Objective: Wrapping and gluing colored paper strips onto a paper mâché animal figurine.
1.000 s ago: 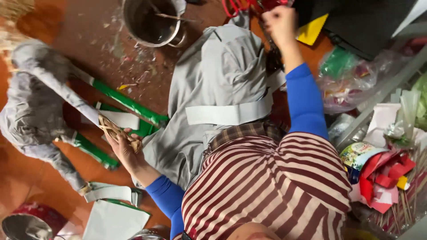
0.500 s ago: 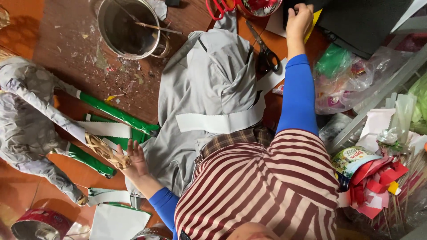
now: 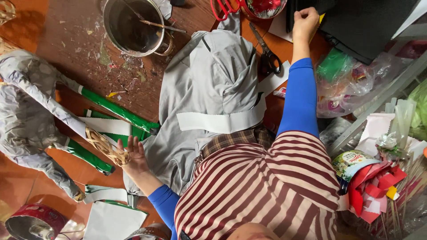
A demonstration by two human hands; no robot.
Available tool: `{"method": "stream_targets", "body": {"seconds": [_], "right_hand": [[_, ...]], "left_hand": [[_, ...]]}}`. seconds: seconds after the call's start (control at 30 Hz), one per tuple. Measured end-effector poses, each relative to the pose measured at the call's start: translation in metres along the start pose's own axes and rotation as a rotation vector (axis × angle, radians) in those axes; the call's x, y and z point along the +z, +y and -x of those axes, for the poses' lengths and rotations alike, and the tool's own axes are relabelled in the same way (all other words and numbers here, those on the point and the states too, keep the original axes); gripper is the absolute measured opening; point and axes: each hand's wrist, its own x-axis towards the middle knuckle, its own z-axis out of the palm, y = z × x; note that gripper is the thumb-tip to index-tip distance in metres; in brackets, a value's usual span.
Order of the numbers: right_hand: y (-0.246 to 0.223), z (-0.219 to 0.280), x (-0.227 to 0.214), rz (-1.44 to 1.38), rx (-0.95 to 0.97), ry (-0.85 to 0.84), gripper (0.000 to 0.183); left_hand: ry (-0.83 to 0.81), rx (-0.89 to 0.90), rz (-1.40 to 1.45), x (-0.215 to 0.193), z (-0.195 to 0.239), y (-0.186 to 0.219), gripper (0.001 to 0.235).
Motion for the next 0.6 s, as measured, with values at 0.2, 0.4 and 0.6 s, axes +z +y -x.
{"method": "stream_targets", "body": {"seconds": [0.2,0.4,0.6], "right_hand": [[0.045,-0.006,0.022,-0.136,0.064,-0.012,0.014],[0.022,0.001,0.011,-0.14,0.097,-0.081,0.012],[0.027,0.003,0.015,-0.185,0.135,-0.075,0.016]], "left_hand": [[0.023,-0.011,0.079,-0.007,0.001,-0.002,0.041],[0.036,-0.021,0.062,-0.011,0.002,-0.005,0.044],[-0.007,-0.013,0.067,-0.011,0.004,-0.008,0.048]]}}
